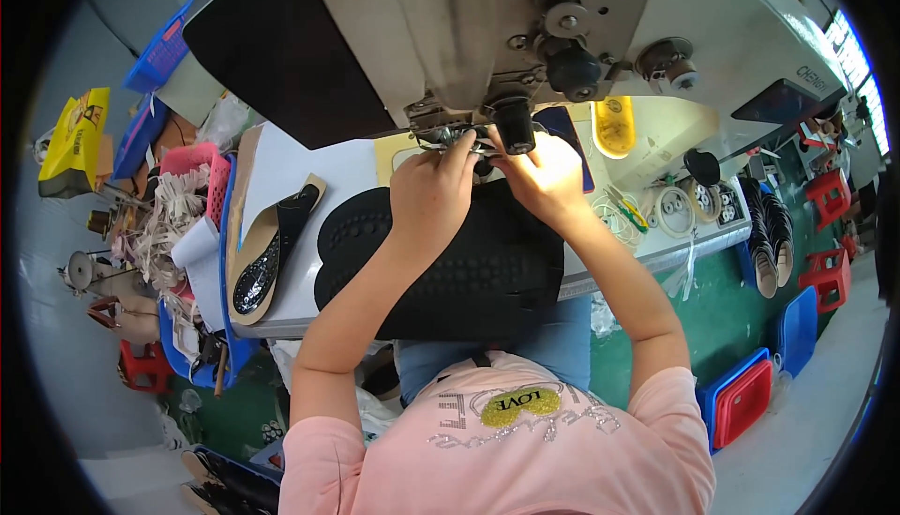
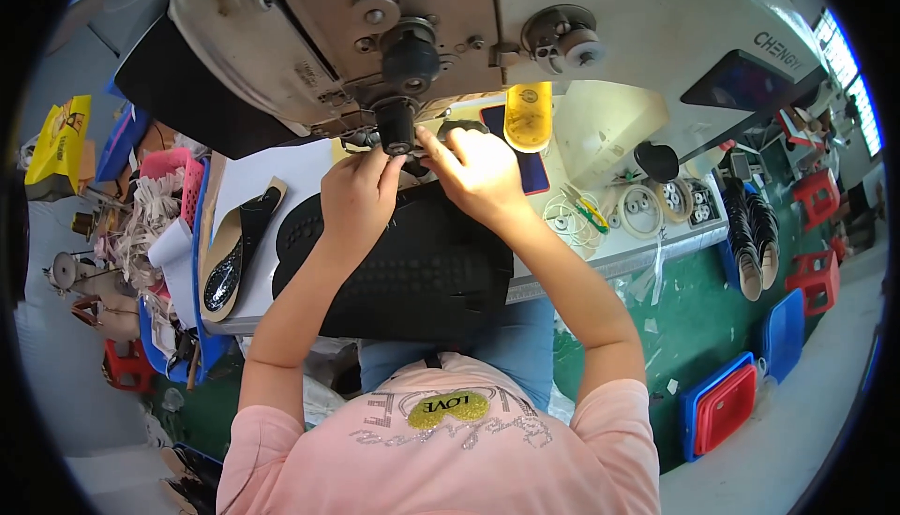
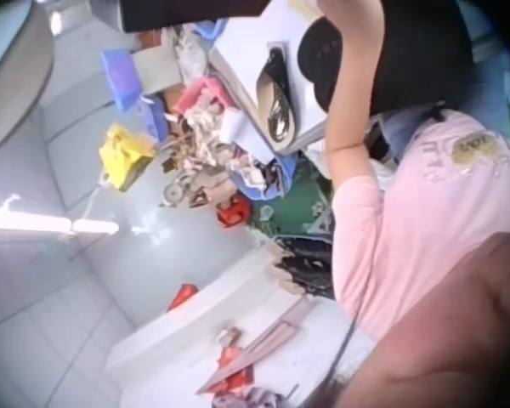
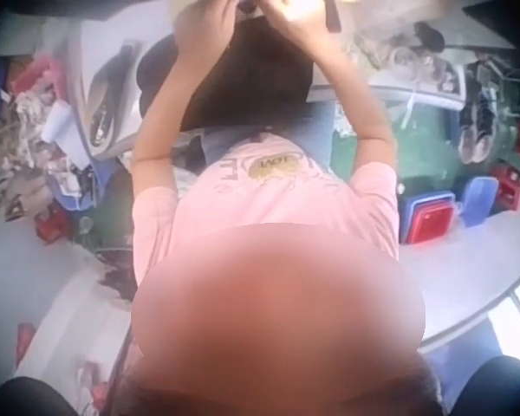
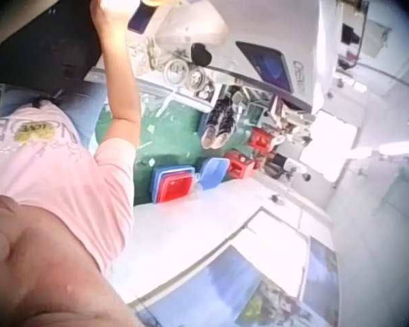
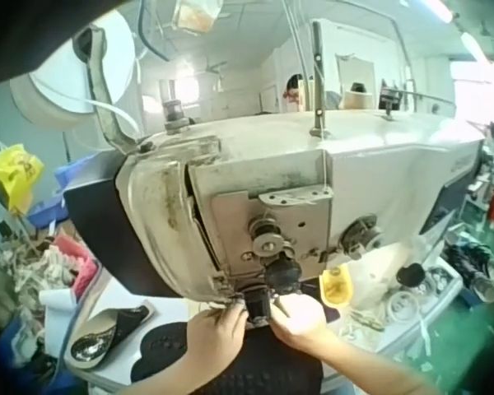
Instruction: The person stitches shoe parts together using a sewing machine, trims excess thread with thread snips, and places the assembled shoe pieces into a bag below the table.
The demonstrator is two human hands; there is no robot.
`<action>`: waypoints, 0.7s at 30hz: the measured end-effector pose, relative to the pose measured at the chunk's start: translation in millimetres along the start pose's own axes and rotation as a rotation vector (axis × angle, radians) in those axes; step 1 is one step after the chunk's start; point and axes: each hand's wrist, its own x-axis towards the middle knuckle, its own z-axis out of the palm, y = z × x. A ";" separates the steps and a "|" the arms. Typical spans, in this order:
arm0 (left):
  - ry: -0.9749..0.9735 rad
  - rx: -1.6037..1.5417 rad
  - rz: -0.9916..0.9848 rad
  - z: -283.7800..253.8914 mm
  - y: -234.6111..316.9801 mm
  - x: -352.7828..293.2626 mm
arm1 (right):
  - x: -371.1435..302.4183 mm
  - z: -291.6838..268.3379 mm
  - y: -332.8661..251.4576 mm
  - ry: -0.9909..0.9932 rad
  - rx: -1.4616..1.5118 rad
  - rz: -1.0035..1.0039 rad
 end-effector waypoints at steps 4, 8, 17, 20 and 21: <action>0.102 0.016 -0.048 12.9 -0.8 -0.9 | 4.2 2.2 -5.2 0.083 0.039 0.076; 0.153 0.046 -0.034 18.2 -2.9 -1.9 | 4.1 -17.9 -11.9 -0.002 -0.031 0.100; -0.015 0.060 -0.030 7.1 -5.7 0.4 | 12.8 -5.3 -48.8 -0.141 -0.030 0.507; 0.071 0.119 0.010 12.8 -2.1 3.1 | 8.0 -7.3 -48.0 -0.104 0.024 0.531; 0.103 0.128 0.036 13.4 -1.0 3.2 | 5.0 -13.2 -45.7 -0.073 0.054 0.508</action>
